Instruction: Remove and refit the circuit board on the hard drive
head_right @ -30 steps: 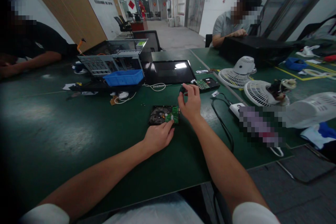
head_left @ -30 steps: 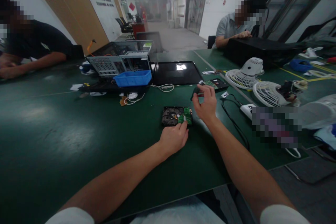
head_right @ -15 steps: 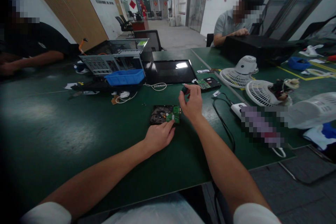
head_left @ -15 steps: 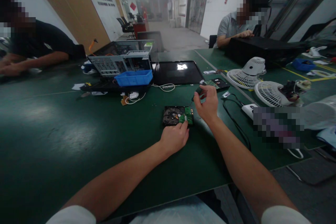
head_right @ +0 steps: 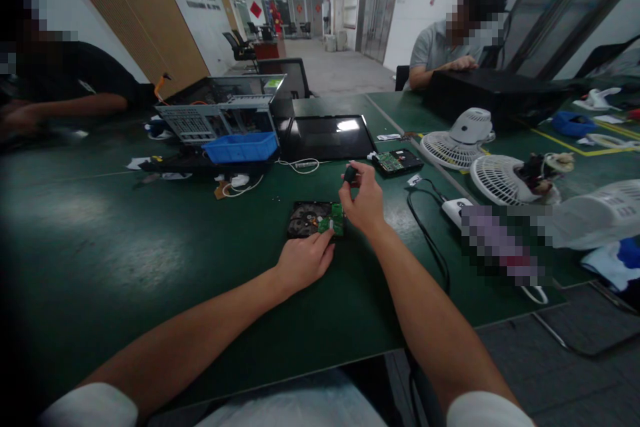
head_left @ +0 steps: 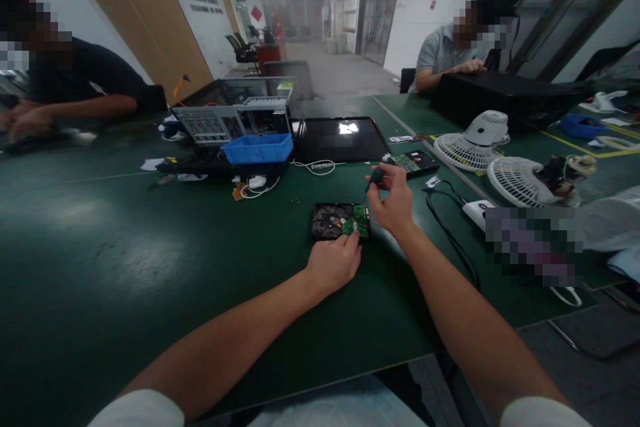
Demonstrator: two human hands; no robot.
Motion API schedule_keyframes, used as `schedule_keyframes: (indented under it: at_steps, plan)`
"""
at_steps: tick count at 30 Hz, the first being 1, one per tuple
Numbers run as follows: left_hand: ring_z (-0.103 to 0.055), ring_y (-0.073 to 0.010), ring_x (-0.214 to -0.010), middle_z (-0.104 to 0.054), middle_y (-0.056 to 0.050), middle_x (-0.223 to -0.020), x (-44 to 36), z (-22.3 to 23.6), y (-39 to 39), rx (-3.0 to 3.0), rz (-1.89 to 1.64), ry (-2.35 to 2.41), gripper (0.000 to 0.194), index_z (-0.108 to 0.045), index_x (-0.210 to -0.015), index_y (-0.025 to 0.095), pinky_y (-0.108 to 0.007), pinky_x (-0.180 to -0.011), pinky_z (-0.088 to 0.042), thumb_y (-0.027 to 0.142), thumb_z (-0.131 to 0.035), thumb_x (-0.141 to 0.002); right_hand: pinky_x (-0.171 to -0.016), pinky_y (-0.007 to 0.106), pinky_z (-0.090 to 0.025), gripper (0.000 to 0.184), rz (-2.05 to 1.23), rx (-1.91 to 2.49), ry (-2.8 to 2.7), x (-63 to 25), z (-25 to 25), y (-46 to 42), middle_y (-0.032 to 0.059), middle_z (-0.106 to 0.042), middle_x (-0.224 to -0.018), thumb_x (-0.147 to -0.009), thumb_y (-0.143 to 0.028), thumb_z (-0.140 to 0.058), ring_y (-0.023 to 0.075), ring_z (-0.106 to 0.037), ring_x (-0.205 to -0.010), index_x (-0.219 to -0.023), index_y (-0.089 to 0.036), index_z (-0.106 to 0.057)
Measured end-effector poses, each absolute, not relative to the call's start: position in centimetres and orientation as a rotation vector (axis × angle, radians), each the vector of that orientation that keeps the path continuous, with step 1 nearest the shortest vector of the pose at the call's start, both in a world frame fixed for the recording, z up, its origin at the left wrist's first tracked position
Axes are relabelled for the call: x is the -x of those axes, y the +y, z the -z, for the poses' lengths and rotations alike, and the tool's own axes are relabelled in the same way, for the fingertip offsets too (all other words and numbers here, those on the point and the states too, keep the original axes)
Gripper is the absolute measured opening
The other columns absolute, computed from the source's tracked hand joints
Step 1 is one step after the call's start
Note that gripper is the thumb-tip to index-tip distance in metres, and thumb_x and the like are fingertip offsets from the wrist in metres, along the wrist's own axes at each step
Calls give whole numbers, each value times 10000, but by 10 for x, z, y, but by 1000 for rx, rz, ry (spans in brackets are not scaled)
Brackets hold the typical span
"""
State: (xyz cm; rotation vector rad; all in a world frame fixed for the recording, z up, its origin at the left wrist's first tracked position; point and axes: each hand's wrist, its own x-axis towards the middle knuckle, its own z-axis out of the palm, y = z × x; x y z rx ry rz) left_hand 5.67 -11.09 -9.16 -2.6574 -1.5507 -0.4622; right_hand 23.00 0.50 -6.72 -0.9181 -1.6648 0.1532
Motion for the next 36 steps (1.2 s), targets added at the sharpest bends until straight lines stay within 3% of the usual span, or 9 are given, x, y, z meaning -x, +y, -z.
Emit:
schedule_keyframes:
  at_steps: [10, 16, 21, 31, 36]
  plan:
    - [-755, -260, -865, -769, -132, -1098, -57, 87, -112, 2685, 443, -1583, 459, -587, -1427, 141, -361, -684, -601, 338, -403, -1056, -689, 379, -631, 447, 2, 1006, -1695, -233, 66, 6, 70, -639, -1084, -945, -350, -672, 199, -666, -815, -1353, -252, -518]
    - [-757, -258, -872, -766, -138, -1113, -57, 86, -112, 2692, 433, -1583, 461, -578, -1433, 136, -363, -690, -606, 342, -399, -1061, -757, 406, -648, 468, 46, 987, -1684, -233, 66, 7, 127, -615, -1239, -927, -266, -635, 233, -674, -973, -1374, -226, -500]
    - [-756, -254, -870, -768, -131, -1108, -58, 86, -112, 2674, 420, -1607, 440, -594, -1413, 153, -349, -689, -597, 338, -420, -1055, -814, 442, -651, 441, 88, 955, -1620, -234, 70, 11, 154, -614, -1318, -914, -307, -687, 270, -662, -1117, -1308, -221, -508]
    - [-755, -252, -879, -768, -133, -1112, -57, 85, -112, 2685, 444, -1587, 439, -589, -1410, 139, -353, -686, -601, 332, -413, -1057, -821, 468, -619, 303, 188, 967, -1654, -235, 60, 6, 132, -617, -1169, -946, -332, -666, 279, -623, -1080, -1214, -232, -567]
    - [-755, -255, -879, -766, -137, -1113, -57, 85, -112, 2693, 448, -1580, 441, -589, -1412, 142, -357, -688, -604, 332, -406, -1059, -849, 485, -619, 350, 149, 949, -1655, -236, 62, 8, 149, -595, -1232, -930, -305, -658, 291, -619, -1123, -1251, -229, -541]
